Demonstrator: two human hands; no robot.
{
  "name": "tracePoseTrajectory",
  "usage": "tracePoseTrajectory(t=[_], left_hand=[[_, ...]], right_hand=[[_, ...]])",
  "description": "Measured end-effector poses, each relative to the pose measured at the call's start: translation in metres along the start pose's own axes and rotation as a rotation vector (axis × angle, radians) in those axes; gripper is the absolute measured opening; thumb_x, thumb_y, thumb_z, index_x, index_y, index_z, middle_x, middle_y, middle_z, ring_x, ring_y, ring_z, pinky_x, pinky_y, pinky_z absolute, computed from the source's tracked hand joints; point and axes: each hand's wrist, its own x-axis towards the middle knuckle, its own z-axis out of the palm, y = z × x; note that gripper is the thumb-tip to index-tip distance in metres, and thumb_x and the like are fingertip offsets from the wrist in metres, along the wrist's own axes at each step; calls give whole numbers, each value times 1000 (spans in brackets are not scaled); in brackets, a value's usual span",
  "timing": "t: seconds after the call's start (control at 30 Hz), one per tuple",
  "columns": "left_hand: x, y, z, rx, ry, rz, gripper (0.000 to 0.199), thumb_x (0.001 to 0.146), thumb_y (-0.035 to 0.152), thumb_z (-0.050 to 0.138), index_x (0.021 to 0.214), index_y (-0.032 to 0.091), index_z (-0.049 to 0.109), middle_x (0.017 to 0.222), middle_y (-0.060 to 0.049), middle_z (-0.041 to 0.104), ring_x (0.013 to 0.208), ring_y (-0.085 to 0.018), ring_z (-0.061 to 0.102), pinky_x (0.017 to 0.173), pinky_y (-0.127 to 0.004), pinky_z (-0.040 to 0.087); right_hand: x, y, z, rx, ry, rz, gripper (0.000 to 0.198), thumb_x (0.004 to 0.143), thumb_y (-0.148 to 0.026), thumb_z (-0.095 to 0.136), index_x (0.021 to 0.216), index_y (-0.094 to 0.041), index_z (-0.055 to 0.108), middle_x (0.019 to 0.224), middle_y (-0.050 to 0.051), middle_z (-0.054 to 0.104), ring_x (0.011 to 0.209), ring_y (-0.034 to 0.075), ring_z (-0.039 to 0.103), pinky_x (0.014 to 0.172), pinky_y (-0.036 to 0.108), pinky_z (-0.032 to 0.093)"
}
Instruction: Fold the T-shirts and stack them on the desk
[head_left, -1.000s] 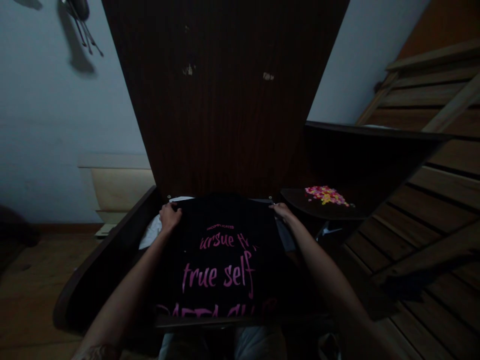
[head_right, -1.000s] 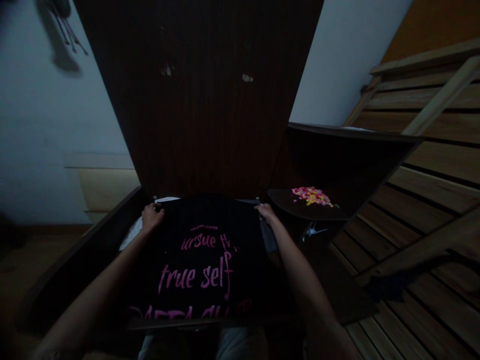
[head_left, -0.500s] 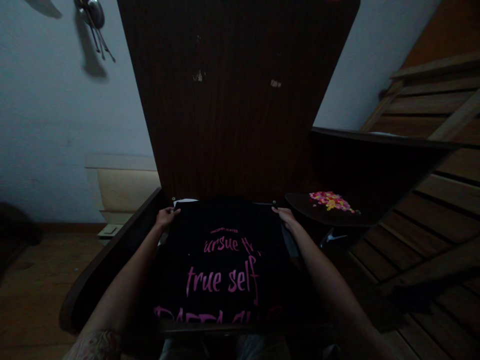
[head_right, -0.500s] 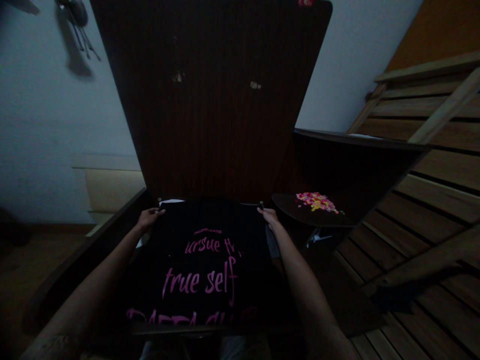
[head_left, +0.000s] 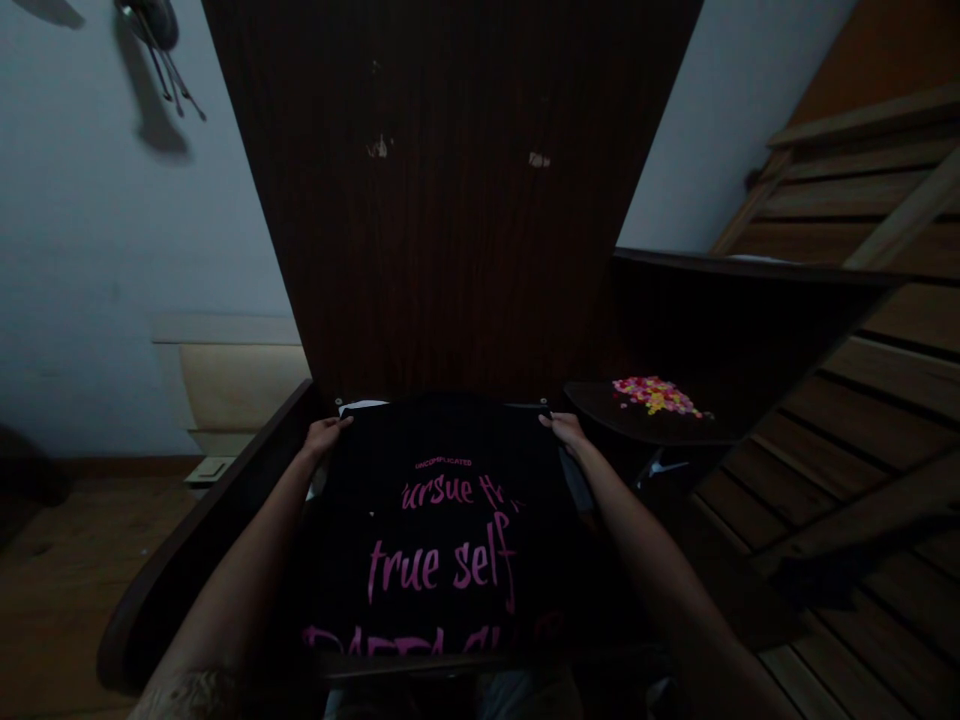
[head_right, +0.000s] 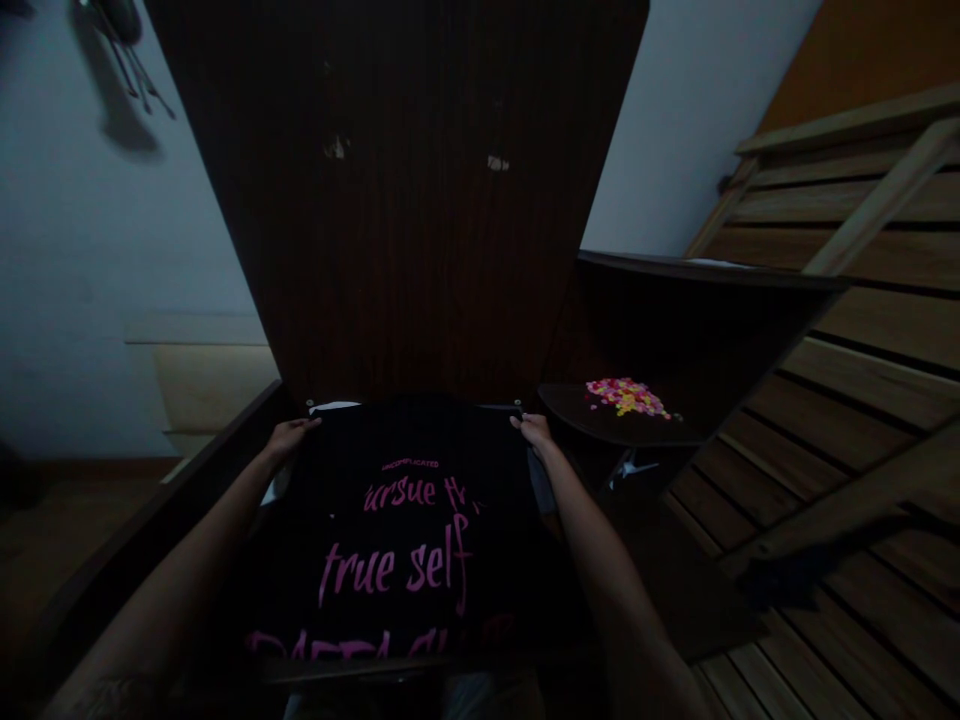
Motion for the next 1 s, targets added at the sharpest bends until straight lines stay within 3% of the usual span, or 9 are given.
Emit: tracePoseTrajectory(t=[0.17, 0.27, 0.37, 0.43, 0.53, 0.6, 0.67, 0.8, 1.0], left_hand=[[-1, 2, 0, 50, -4, -3, 26, 60, 37, 78, 70, 16, 67, 60, -2, 66, 60, -19, 64, 59, -29, 51], [-1, 3, -1, 108, 9, 1, 18, 65, 32, 73, 68, 17, 64, 63, -2, 65, 66, -20, 65, 64, -30, 51], [-1, 5, 0, 171, 41, 21, 15, 65, 26, 71, 75, 17, 64, 76, -6, 68, 84, -24, 66, 78, -33, 50], [-2, 8, 4, 225, 83, 91, 25, 65, 22, 69, 90, 17, 65, 95, -9, 68, 100, -27, 62, 89, -36, 47], [-6, 13, 14, 436, 164, 335, 41, 70, 22, 64, 110, 16, 61, 116, -14, 60, 114, -31, 53, 99, -42, 41], [-10, 17, 21, 604, 151, 497, 37, 74, 24, 59, 110, 16, 63, 119, -15, 57, 115, -33, 50, 100, -45, 40], [-13, 21, 27, 716, 69, 599, 29, 77, 26, 56, 103, 17, 67, 117, -15, 58, 114, -34, 49, 102, -46, 39], [-17, 24, 34, 829, -71, 740, 28, 82, 29, 50, 97, 18, 71, 110, -13, 61, 109, -32, 51, 103, -47, 37], [-19, 20, 34, 790, -133, 752, 29, 83, 31, 48, 96, 19, 71, 110, -12, 63, 107, -31, 51, 96, -44, 41]], right_hand=[[-1, -4, -1, -54, 13, -19, 27, 56, -36, 78, 60, -17, 60, 56, -3, 61, 56, 14, 58, 52, 22, 42], [-4, -13, -3, -243, 58, -50, 28, 55, -33, 79, 60, -18, 56, 60, -2, 61, 61, 15, 59, 57, 24, 42], [-18, -26, 1, -528, 180, -238, 23, 61, -28, 76, 73, -18, 58, 82, 5, 66, 80, 20, 62, 68, 27, 45], [-34, -36, 9, -682, 246, -420, 21, 70, -29, 70, 85, -18, 59, 99, 10, 65, 94, 23, 60, 76, 29, 44], [-65, -49, 31, -823, 52, -517, 23, 82, -40, 61, 90, -19, 59, 95, 9, 66, 93, 22, 61, 77, 29, 44], [-87, -55, 47, -901, -153, -497, 34, 85, -52, 57, 93, -20, 60, 93, 7, 67, 87, 21, 63, 72, 28, 45], [-105, -59, 60, -994, -244, -508, 40, 85, -56, 54, 100, -19, 61, 104, 9, 67, 92, 22, 64, 73, 29, 46], [-124, -65, 71, -1154, -278, -549, 32, 94, -35, 44, 113, -14, 60, 118, 15, 62, 103, 24, 63, 81, 31, 47], [-129, -78, 67, -1200, -329, -567, 28, 91, -17, 43, 110, -13, 63, 116, 16, 64, 104, 23, 64, 82, 29, 48]])
